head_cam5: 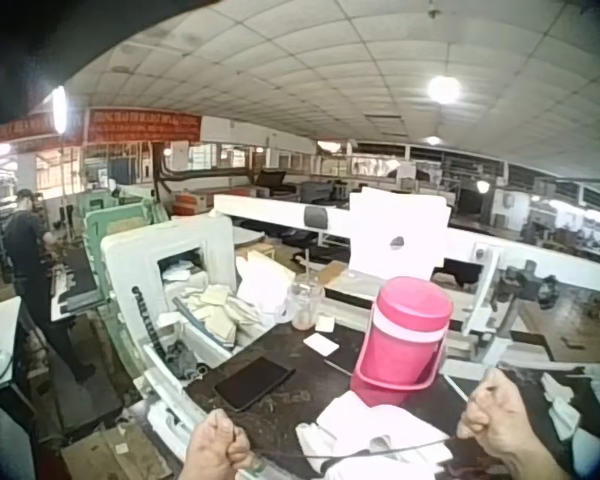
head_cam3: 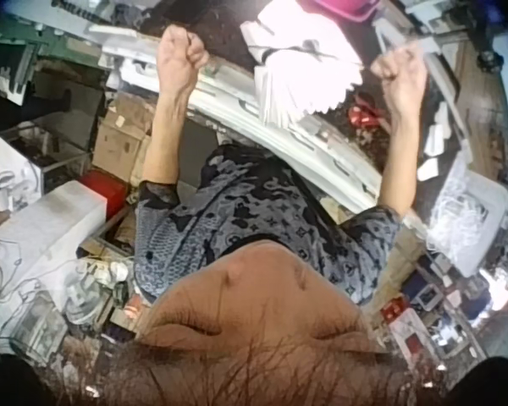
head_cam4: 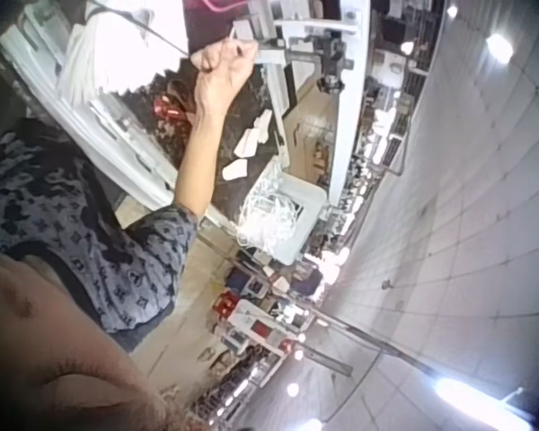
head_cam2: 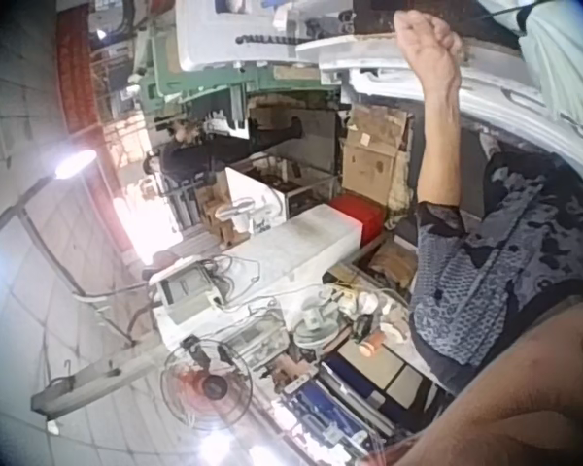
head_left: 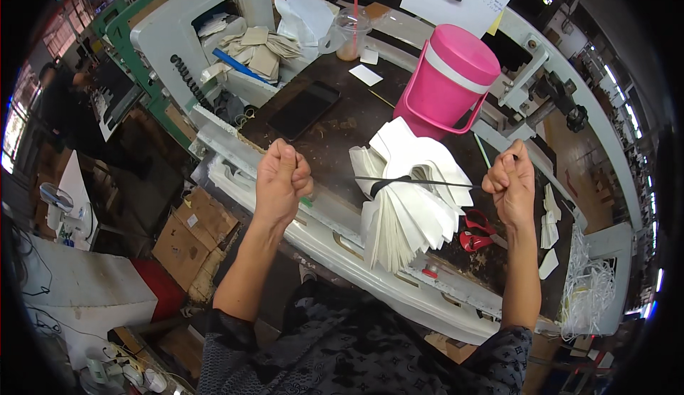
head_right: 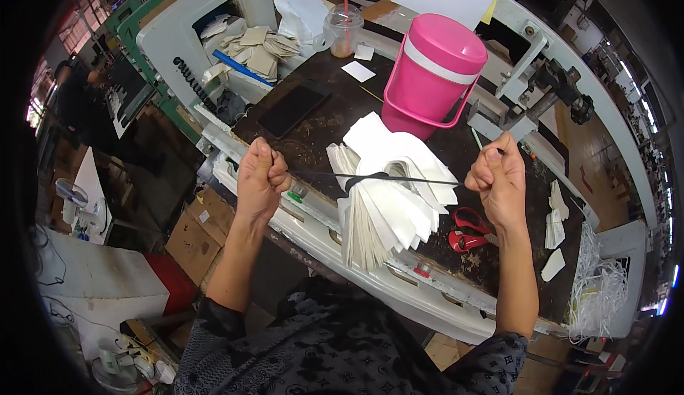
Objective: The person gathers a stack of white paper cutouts and secures them with a black elastic band. They then use a green pen to write on a small white label attached to the bundle and briefly operate a smartphone calculator before placing the phone back on the table.
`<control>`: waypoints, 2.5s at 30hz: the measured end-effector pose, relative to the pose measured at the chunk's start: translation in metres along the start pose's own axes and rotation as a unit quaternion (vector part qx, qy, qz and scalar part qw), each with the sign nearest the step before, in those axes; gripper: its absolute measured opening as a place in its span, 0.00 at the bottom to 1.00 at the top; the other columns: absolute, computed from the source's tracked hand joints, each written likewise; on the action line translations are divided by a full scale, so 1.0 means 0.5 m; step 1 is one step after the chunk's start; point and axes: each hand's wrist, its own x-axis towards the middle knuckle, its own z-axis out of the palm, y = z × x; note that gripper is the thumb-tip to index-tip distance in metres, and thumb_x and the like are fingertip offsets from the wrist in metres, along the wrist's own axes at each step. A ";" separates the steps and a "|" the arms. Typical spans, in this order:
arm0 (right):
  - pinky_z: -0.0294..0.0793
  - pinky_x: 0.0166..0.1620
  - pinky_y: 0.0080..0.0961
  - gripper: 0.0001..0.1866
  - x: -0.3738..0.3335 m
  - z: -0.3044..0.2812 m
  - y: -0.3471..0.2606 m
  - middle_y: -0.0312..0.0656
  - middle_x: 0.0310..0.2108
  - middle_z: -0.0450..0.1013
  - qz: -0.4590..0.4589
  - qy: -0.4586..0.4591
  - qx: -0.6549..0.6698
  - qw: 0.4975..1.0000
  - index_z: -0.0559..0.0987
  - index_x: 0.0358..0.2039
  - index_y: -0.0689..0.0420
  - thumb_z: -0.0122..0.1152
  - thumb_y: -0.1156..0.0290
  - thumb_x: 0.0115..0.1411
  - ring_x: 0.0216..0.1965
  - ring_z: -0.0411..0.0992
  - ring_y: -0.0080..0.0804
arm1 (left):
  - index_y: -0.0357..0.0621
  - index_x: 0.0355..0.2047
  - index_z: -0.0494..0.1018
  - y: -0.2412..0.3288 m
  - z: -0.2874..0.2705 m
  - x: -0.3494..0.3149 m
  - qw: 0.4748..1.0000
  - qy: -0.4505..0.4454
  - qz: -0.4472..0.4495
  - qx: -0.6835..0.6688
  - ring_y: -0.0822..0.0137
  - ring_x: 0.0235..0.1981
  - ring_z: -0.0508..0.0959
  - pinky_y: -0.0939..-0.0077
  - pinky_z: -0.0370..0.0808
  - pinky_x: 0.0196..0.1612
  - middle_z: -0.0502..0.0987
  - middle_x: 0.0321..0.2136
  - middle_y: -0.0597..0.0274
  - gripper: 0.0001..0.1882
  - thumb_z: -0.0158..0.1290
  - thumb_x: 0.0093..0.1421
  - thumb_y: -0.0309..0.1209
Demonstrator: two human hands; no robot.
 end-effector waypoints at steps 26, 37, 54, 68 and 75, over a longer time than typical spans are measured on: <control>0.70 0.48 0.32 0.16 0.062 0.128 0.014 0.43 0.33 0.77 -0.058 -0.349 -0.163 0.921 0.76 0.26 0.64 0.57 0.69 0.69 0.39 0.72 0.35 | 0.49 0.28 0.81 -0.014 0.202 0.011 0.699 -0.092 0.440 0.556 0.61 0.35 0.71 0.68 0.64 0.40 0.74 0.34 0.64 0.07 0.69 0.50 0.29; 0.74 0.48 0.30 0.08 0.035 0.141 0.065 0.42 0.35 0.80 -0.080 -0.295 -0.226 0.925 0.81 0.33 0.64 0.61 0.73 0.68 0.41 0.75 0.30 | 0.37 0.30 0.81 -0.074 0.174 -0.011 0.888 -0.042 0.256 0.379 0.68 0.33 0.79 0.77 0.74 0.36 0.79 0.31 0.59 0.06 0.67 0.52 0.20; 0.76 0.39 0.28 0.10 0.046 0.095 0.059 0.42 0.31 0.81 -0.073 -0.164 -0.269 0.946 0.84 0.35 0.65 0.68 0.70 0.64 0.33 0.78 0.25 | 0.33 0.35 0.78 -0.164 0.237 0.064 0.920 -0.040 0.311 0.235 0.69 0.36 0.77 0.77 0.76 0.39 0.75 0.36 0.57 0.04 0.61 0.60 0.16; 0.78 0.45 0.27 0.11 0.061 0.045 0.081 0.41 0.34 0.85 0.029 -0.168 -0.174 0.970 0.88 0.41 0.61 0.73 0.72 0.58 0.36 0.80 0.22 | 0.31 0.45 0.76 -0.126 0.223 0.101 0.924 -0.184 0.167 0.291 0.71 0.39 0.79 0.78 0.75 0.45 0.79 0.37 0.56 0.13 0.62 0.59 0.15; 0.79 0.43 0.25 0.08 0.053 0.076 0.059 0.44 0.32 0.84 -0.005 -0.141 -0.265 0.954 0.86 0.35 0.63 0.71 0.82 0.53 0.34 0.81 0.26 | 0.36 0.66 0.59 -0.105 0.190 0.101 0.937 -0.234 0.084 0.247 0.73 0.42 0.77 0.78 0.73 0.50 0.78 0.40 0.58 0.41 0.66 0.54 0.14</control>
